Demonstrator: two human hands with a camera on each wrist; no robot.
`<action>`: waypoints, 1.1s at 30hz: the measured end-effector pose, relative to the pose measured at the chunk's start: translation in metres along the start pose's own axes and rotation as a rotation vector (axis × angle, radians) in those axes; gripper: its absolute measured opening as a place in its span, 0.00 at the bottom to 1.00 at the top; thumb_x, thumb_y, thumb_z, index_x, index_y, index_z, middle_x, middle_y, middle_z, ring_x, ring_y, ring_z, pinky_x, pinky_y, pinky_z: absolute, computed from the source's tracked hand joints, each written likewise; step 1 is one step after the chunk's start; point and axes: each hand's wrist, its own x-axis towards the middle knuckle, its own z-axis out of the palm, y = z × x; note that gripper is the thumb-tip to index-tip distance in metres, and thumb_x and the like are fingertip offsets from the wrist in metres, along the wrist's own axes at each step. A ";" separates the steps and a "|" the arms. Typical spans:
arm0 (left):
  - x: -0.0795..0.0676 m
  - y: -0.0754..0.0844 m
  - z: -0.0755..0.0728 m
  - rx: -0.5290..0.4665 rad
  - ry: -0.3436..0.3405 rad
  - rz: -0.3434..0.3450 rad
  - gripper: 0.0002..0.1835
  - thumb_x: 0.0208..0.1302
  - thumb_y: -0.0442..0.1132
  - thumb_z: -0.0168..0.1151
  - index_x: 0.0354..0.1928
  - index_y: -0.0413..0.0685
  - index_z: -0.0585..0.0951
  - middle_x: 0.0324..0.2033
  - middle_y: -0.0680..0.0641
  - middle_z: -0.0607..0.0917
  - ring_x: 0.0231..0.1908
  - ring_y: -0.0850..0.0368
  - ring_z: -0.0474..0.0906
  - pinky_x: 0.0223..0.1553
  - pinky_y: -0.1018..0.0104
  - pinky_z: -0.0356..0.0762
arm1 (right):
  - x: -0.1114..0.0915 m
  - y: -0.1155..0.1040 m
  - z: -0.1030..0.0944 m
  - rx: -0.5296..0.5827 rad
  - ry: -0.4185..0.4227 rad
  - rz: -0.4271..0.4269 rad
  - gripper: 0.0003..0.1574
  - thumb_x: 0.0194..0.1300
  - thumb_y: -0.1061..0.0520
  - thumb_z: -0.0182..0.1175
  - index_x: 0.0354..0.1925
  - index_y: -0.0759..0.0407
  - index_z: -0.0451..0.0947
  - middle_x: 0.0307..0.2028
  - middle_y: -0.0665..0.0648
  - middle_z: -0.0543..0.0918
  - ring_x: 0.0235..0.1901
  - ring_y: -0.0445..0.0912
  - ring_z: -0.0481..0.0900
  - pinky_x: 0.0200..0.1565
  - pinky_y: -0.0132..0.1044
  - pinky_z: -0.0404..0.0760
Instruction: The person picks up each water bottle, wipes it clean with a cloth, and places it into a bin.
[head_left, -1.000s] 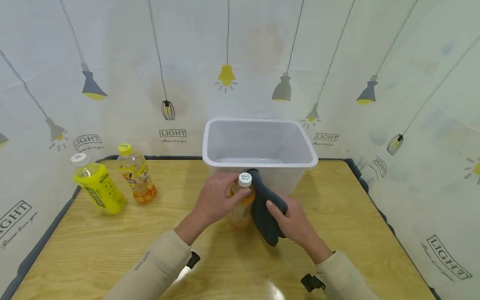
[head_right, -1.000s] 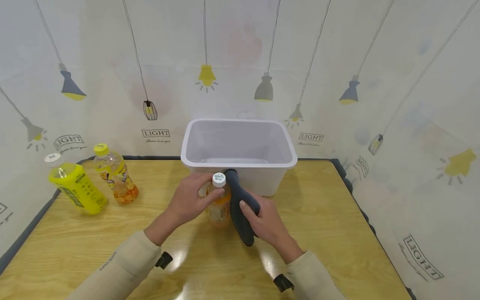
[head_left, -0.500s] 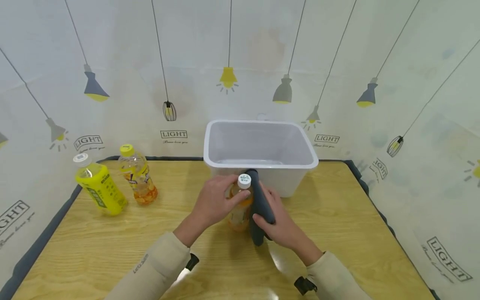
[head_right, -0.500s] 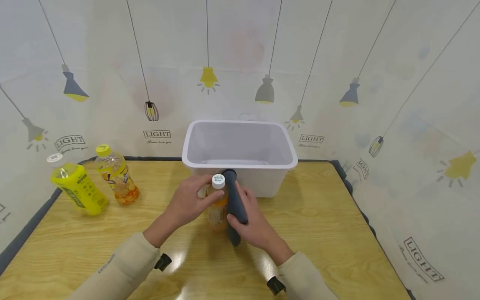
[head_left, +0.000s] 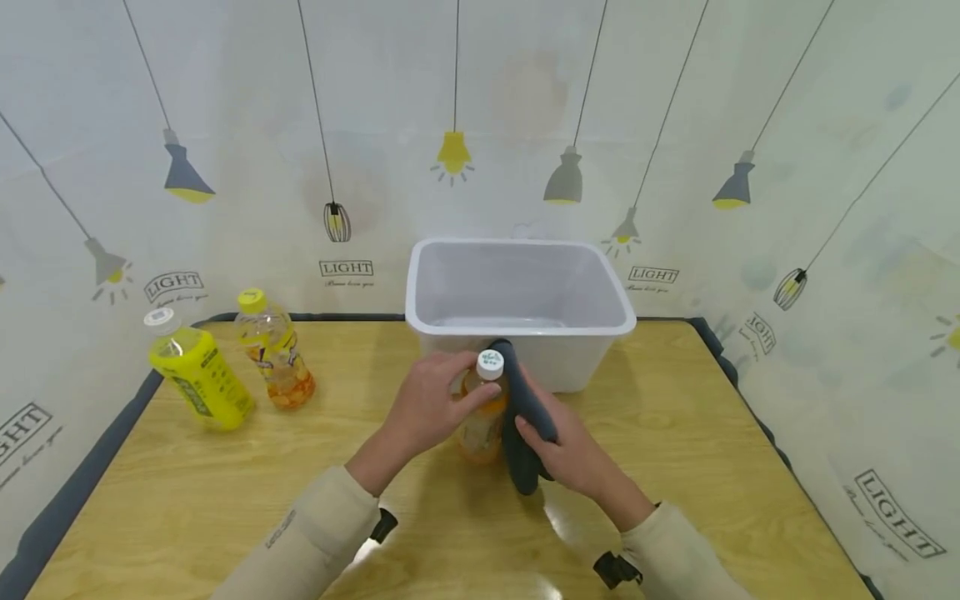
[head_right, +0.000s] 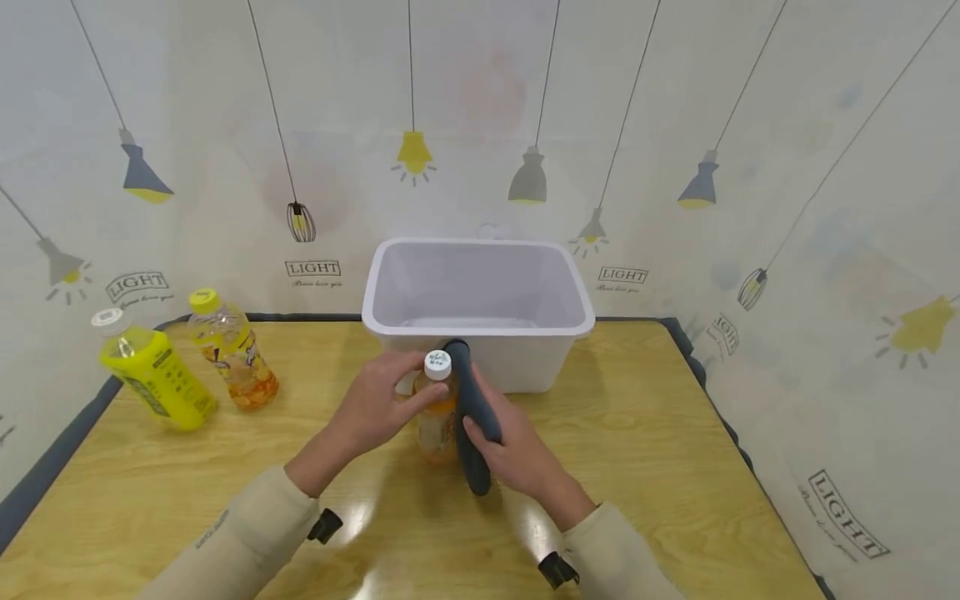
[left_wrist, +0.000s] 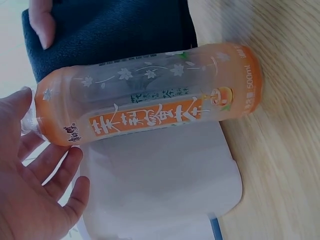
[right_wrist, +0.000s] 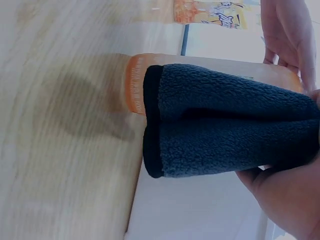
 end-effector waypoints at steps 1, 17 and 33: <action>0.000 0.000 0.000 0.002 -0.003 -0.002 0.18 0.60 0.54 0.67 0.47 0.52 0.83 0.35 0.54 0.87 0.37 0.56 0.80 0.38 0.62 0.75 | -0.001 0.001 0.001 -0.012 0.002 -0.012 0.41 0.75 0.57 0.50 0.77 0.53 0.42 0.76 0.58 0.54 0.72 0.54 0.59 0.67 0.55 0.66; -0.002 -0.003 -0.001 -0.076 -0.071 -0.007 0.17 0.63 0.53 0.64 0.50 0.55 0.83 0.42 0.53 0.86 0.44 0.57 0.80 0.43 0.60 0.78 | -0.012 0.022 0.021 0.043 -0.075 0.064 0.47 0.74 0.58 0.51 0.77 0.39 0.36 0.76 0.52 0.53 0.72 0.51 0.60 0.66 0.55 0.68; 0.000 -0.002 -0.001 -0.153 -0.157 -0.023 0.21 0.66 0.50 0.62 0.58 0.51 0.78 0.48 0.52 0.85 0.49 0.55 0.79 0.51 0.57 0.78 | -0.013 0.014 0.007 0.048 0.132 0.194 0.30 0.76 0.49 0.49 0.71 0.52 0.62 0.67 0.58 0.72 0.67 0.53 0.70 0.65 0.54 0.70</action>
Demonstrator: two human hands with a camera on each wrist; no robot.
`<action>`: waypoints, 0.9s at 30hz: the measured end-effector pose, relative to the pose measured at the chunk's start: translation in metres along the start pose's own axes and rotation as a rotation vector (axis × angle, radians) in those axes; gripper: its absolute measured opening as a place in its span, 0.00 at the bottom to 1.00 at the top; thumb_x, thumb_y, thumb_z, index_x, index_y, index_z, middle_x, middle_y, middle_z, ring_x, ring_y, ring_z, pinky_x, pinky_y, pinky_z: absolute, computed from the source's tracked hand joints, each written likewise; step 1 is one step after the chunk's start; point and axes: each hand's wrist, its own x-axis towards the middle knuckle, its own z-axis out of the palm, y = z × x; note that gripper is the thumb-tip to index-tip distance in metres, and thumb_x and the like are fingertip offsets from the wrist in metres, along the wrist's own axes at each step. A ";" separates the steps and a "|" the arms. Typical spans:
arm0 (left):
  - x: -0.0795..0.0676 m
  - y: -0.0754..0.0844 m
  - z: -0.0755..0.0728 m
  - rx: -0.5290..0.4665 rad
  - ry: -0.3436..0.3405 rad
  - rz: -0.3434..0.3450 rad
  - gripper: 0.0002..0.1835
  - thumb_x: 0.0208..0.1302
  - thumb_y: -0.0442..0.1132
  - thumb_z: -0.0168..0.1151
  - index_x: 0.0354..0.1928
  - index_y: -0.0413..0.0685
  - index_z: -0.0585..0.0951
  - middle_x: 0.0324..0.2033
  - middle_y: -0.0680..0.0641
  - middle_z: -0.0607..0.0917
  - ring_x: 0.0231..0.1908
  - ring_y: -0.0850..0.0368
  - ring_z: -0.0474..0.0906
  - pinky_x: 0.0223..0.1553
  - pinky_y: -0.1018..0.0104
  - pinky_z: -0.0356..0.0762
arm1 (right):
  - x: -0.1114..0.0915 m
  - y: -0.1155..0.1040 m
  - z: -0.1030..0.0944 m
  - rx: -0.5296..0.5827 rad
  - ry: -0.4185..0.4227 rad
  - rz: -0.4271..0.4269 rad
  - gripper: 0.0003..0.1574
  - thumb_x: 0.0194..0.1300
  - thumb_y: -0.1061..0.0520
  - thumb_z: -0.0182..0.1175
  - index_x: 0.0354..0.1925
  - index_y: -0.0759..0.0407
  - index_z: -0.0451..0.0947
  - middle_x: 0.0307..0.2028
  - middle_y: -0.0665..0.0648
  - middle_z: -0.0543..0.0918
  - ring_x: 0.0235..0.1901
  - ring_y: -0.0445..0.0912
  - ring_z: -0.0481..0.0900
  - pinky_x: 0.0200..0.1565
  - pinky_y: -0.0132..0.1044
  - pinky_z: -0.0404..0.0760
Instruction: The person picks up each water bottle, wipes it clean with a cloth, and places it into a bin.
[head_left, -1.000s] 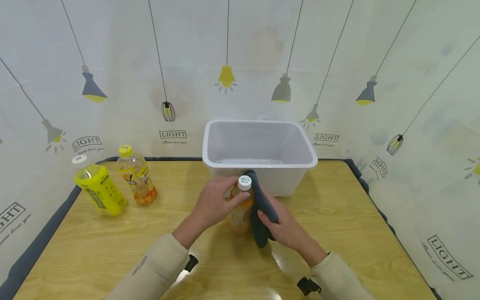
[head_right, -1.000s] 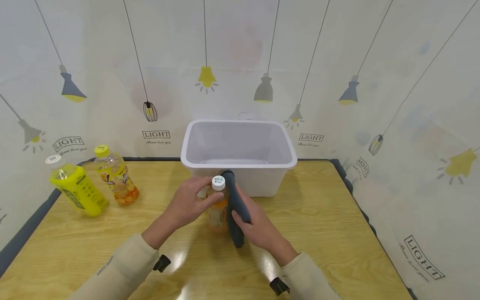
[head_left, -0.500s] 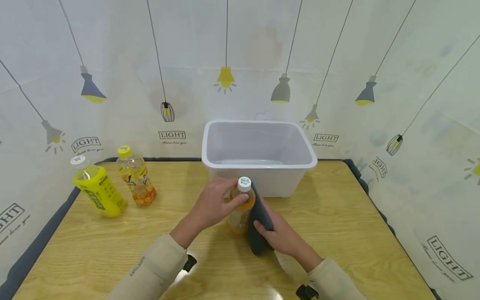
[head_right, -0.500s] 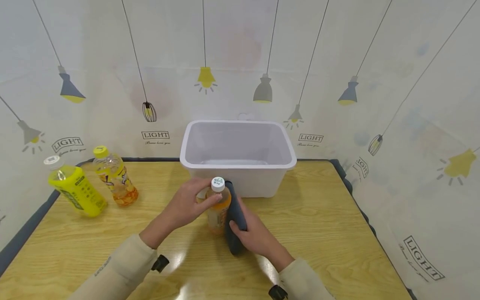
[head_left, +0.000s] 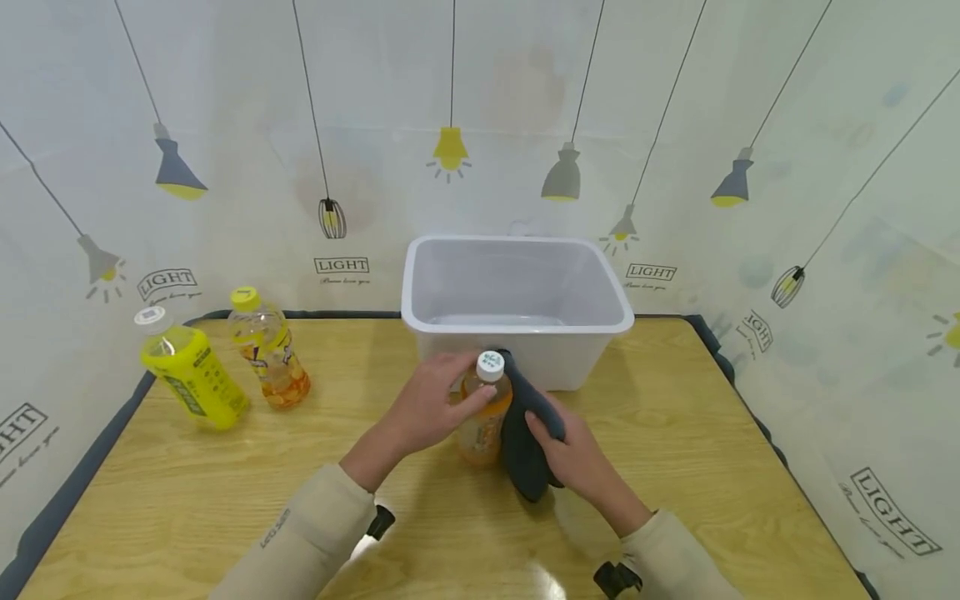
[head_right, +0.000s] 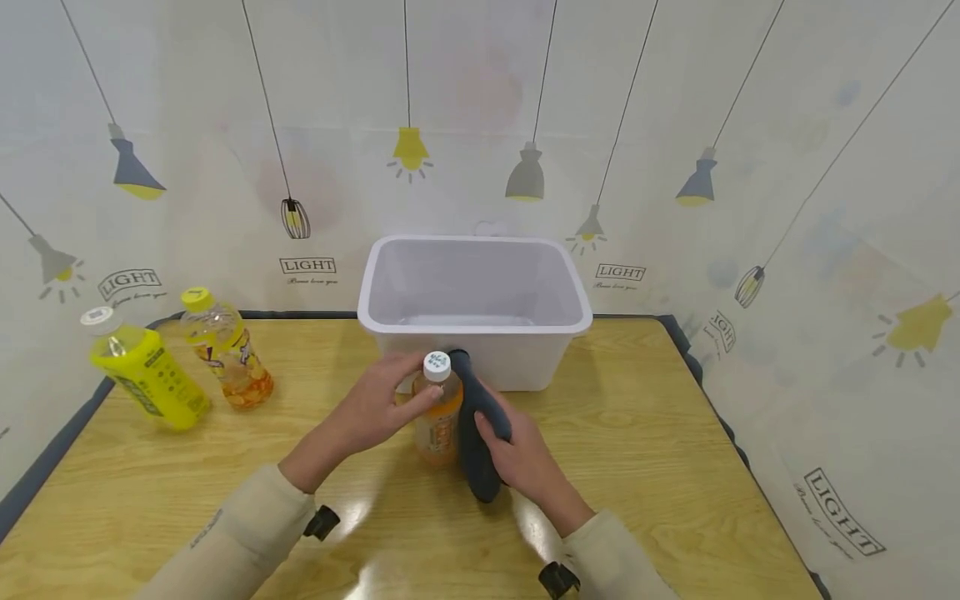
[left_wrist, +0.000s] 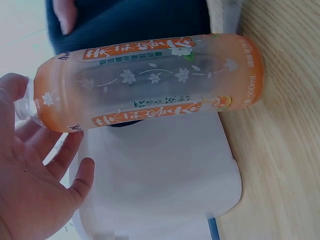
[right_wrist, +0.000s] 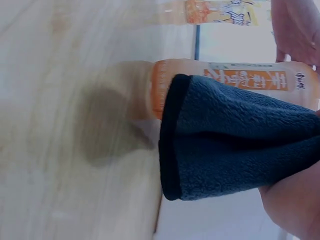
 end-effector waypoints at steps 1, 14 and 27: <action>0.000 0.000 0.000 -0.007 -0.004 -0.005 0.22 0.66 0.50 0.62 0.59 0.50 0.77 0.49 0.51 0.85 0.50 0.54 0.79 0.52 0.56 0.78 | 0.000 -0.002 -0.001 -0.004 0.013 -0.015 0.29 0.76 0.49 0.49 0.71 0.53 0.63 0.67 0.59 0.72 0.66 0.53 0.70 0.64 0.54 0.71; 0.000 -0.001 0.001 -0.034 0.060 0.050 0.18 0.63 0.46 0.65 0.53 0.49 0.81 0.50 0.48 0.84 0.53 0.53 0.78 0.56 0.55 0.76 | 0.004 -0.014 -0.008 -0.116 0.032 -0.237 0.34 0.72 0.61 0.53 0.73 0.55 0.58 0.69 0.60 0.69 0.67 0.53 0.69 0.63 0.50 0.73; -0.003 -0.003 0.000 -0.044 0.050 -0.023 0.22 0.58 0.52 0.69 0.52 0.53 0.83 0.47 0.53 0.84 0.50 0.58 0.79 0.53 0.59 0.78 | 0.004 -0.003 -0.003 -0.099 -0.083 -0.183 0.40 0.70 0.65 0.53 0.76 0.56 0.52 0.70 0.64 0.66 0.67 0.58 0.68 0.62 0.58 0.71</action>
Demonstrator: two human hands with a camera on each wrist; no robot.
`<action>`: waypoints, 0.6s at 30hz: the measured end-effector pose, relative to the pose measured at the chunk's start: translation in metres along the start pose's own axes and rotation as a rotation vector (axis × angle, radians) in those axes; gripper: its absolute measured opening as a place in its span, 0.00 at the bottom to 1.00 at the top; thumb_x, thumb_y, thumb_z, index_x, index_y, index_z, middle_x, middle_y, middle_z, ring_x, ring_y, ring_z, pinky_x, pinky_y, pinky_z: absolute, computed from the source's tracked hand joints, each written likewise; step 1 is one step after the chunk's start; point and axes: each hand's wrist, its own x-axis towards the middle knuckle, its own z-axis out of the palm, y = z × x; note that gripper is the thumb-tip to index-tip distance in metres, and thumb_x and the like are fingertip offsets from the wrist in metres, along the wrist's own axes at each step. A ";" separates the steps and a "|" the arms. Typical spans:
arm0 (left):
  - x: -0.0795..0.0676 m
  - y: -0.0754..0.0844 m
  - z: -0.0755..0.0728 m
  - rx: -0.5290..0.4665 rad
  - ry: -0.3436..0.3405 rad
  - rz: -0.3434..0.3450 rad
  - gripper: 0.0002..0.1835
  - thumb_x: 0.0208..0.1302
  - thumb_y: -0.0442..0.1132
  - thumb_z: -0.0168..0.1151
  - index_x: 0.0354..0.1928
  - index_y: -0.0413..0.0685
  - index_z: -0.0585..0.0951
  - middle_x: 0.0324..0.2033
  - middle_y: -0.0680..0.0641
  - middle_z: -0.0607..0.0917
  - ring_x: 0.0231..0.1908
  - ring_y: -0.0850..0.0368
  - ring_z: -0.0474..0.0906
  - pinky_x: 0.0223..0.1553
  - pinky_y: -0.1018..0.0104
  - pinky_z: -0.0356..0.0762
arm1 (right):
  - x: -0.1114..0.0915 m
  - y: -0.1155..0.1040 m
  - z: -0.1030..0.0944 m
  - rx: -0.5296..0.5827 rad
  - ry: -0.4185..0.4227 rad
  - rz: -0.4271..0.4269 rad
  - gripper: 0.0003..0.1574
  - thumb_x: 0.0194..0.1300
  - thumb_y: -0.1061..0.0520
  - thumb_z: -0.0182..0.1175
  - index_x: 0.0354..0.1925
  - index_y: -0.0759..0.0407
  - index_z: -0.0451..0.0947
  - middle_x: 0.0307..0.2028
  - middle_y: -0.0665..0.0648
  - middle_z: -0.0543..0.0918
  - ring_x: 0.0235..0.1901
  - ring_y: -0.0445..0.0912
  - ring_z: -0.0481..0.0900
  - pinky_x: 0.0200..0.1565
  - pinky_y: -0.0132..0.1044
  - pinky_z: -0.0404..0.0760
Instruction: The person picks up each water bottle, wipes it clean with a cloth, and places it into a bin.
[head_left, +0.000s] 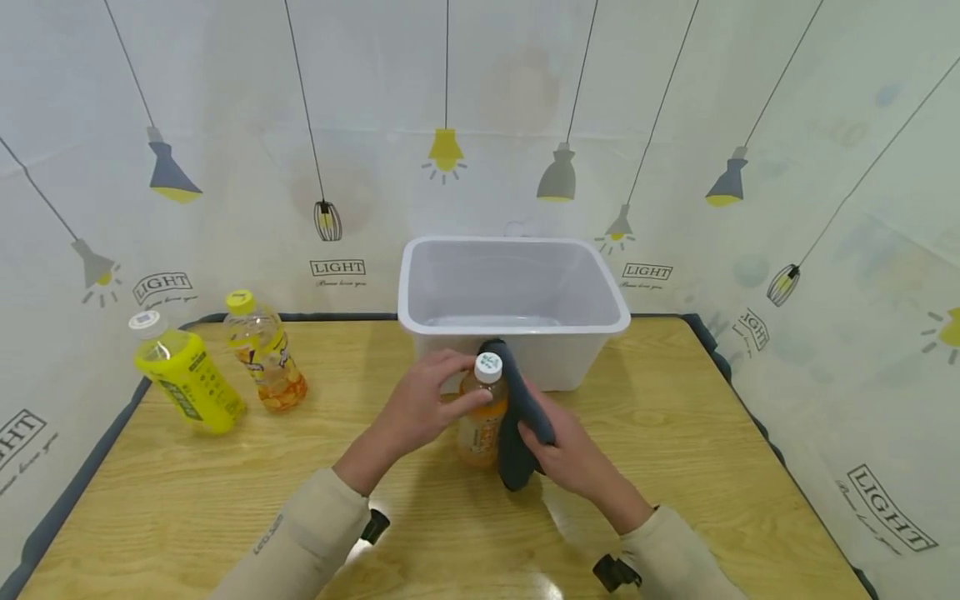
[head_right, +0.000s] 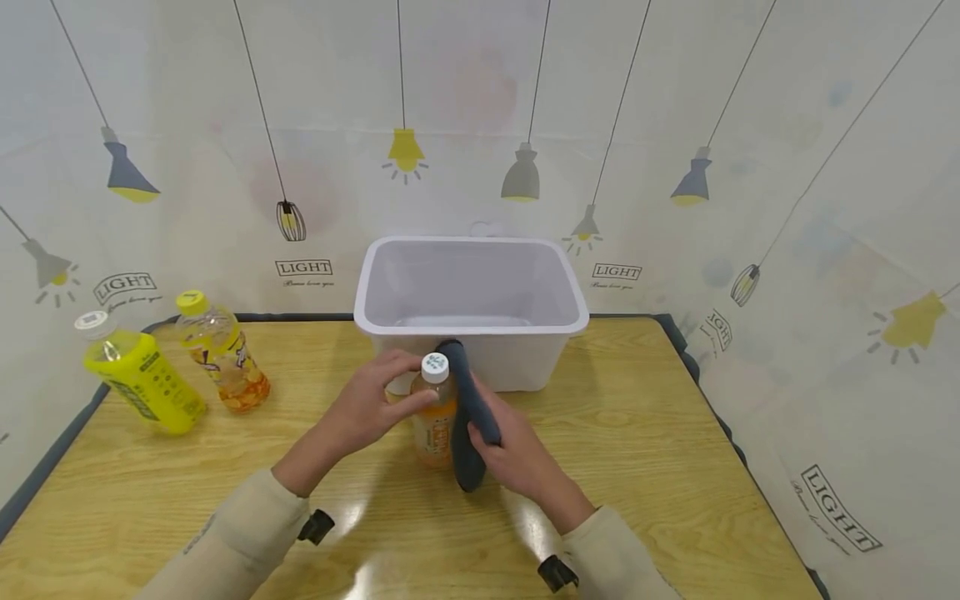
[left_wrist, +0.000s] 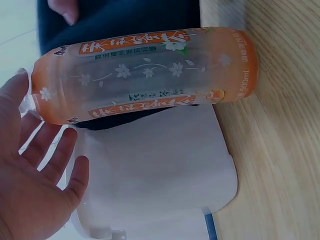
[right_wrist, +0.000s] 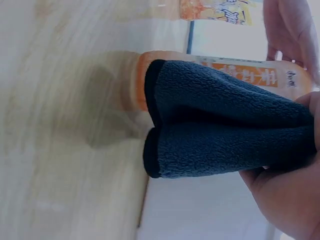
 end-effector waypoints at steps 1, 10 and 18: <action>0.000 0.000 0.000 0.000 0.000 0.006 0.21 0.59 0.52 0.69 0.52 0.53 0.83 0.47 0.53 0.84 0.50 0.58 0.79 0.53 0.59 0.78 | -0.001 0.002 0.001 0.005 -0.015 0.019 0.40 0.70 0.65 0.52 0.75 0.56 0.52 0.70 0.64 0.66 0.67 0.58 0.68 0.62 0.58 0.71; -0.003 0.000 -0.001 -0.024 -0.005 0.022 0.19 0.62 0.47 0.67 0.54 0.51 0.81 0.49 0.52 0.84 0.50 0.58 0.79 0.52 0.57 0.79 | -0.008 0.014 0.014 0.055 -0.127 0.127 0.37 0.74 0.56 0.50 0.76 0.50 0.50 0.72 0.58 0.65 0.69 0.53 0.66 0.65 0.55 0.69; -0.004 0.001 -0.001 -0.034 -0.018 0.003 0.20 0.62 0.47 0.66 0.55 0.51 0.80 0.49 0.52 0.83 0.49 0.58 0.79 0.51 0.55 0.80 | -0.005 0.006 0.008 0.111 -0.046 0.189 0.34 0.76 0.49 0.49 0.75 0.50 0.55 0.71 0.57 0.65 0.70 0.53 0.65 0.68 0.56 0.66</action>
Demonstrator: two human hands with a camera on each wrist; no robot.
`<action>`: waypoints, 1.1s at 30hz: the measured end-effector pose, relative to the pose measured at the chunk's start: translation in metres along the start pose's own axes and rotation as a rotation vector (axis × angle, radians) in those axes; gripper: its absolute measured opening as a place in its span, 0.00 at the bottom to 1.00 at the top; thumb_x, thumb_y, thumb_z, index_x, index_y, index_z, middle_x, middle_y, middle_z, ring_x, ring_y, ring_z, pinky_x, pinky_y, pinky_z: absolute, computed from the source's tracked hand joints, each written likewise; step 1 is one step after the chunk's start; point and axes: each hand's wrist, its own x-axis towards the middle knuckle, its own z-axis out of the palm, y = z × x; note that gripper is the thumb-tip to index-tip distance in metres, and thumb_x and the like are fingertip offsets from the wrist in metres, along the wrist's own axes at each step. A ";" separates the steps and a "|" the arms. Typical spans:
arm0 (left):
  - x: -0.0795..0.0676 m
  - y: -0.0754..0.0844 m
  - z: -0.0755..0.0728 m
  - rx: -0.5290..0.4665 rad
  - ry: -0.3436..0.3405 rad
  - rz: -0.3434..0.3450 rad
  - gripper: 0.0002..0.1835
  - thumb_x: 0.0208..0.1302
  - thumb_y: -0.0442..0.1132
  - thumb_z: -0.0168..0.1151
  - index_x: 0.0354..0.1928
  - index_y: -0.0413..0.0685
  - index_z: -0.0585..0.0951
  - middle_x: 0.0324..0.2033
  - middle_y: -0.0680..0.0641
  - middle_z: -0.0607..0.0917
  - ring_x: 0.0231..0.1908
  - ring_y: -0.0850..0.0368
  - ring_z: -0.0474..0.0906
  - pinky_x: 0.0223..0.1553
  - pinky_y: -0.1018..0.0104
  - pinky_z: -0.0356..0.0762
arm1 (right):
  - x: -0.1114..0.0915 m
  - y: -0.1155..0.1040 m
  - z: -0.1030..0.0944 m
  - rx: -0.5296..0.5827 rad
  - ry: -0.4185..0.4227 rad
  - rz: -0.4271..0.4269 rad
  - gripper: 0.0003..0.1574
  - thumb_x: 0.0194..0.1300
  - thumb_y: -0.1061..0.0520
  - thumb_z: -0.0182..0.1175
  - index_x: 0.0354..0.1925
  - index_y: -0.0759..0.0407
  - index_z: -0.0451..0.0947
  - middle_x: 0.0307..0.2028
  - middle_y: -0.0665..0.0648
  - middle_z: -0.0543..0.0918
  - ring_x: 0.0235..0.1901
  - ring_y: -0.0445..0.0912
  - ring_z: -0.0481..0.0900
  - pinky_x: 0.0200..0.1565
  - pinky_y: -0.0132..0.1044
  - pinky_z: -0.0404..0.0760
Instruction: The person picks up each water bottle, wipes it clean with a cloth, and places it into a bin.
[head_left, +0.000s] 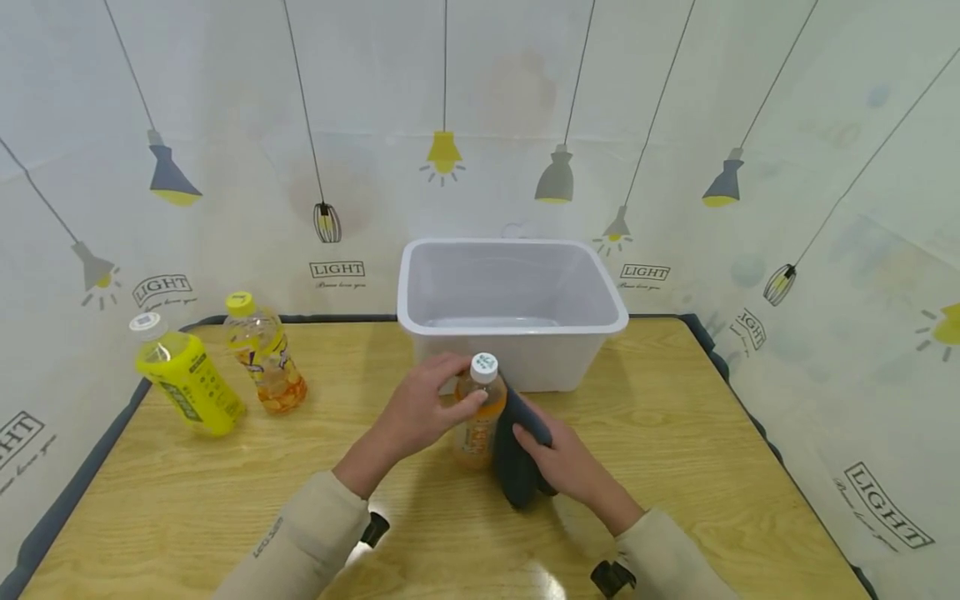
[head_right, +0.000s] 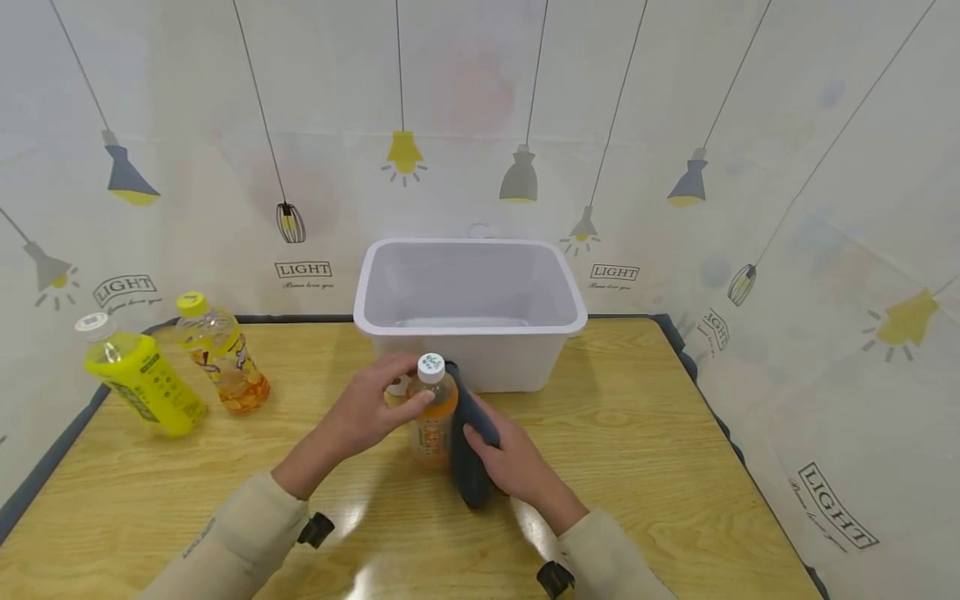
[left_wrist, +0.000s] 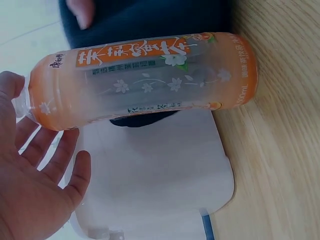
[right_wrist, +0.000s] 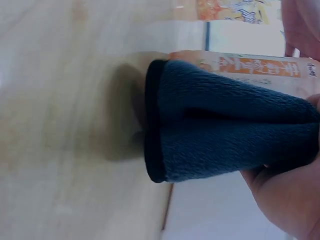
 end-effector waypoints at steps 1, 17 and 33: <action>0.000 0.000 0.000 -0.002 0.000 0.001 0.20 0.62 0.48 0.66 0.55 0.51 0.80 0.50 0.52 0.83 0.49 0.58 0.79 0.51 0.55 0.80 | 0.000 -0.003 -0.002 0.008 0.017 -0.011 0.34 0.76 0.49 0.49 0.74 0.50 0.55 0.71 0.57 0.65 0.70 0.53 0.64 0.68 0.55 0.65; 0.001 0.003 0.001 -0.005 -0.011 -0.016 0.20 0.62 0.47 0.66 0.55 0.51 0.80 0.44 0.52 0.83 0.39 0.61 0.77 0.37 0.66 0.81 | 0.003 -0.022 -0.005 -0.048 0.070 -0.166 0.36 0.75 0.54 0.49 0.76 0.49 0.50 0.72 0.56 0.63 0.70 0.52 0.65 0.65 0.55 0.70; -0.002 0.002 0.001 -0.041 0.009 -0.021 0.17 0.59 0.42 0.64 0.51 0.51 0.81 0.45 0.51 0.84 0.43 0.58 0.80 0.45 0.56 0.83 | -0.003 0.011 0.016 -0.091 -0.038 -0.051 0.31 0.76 0.50 0.48 0.73 0.51 0.58 0.66 0.59 0.73 0.64 0.53 0.73 0.61 0.55 0.73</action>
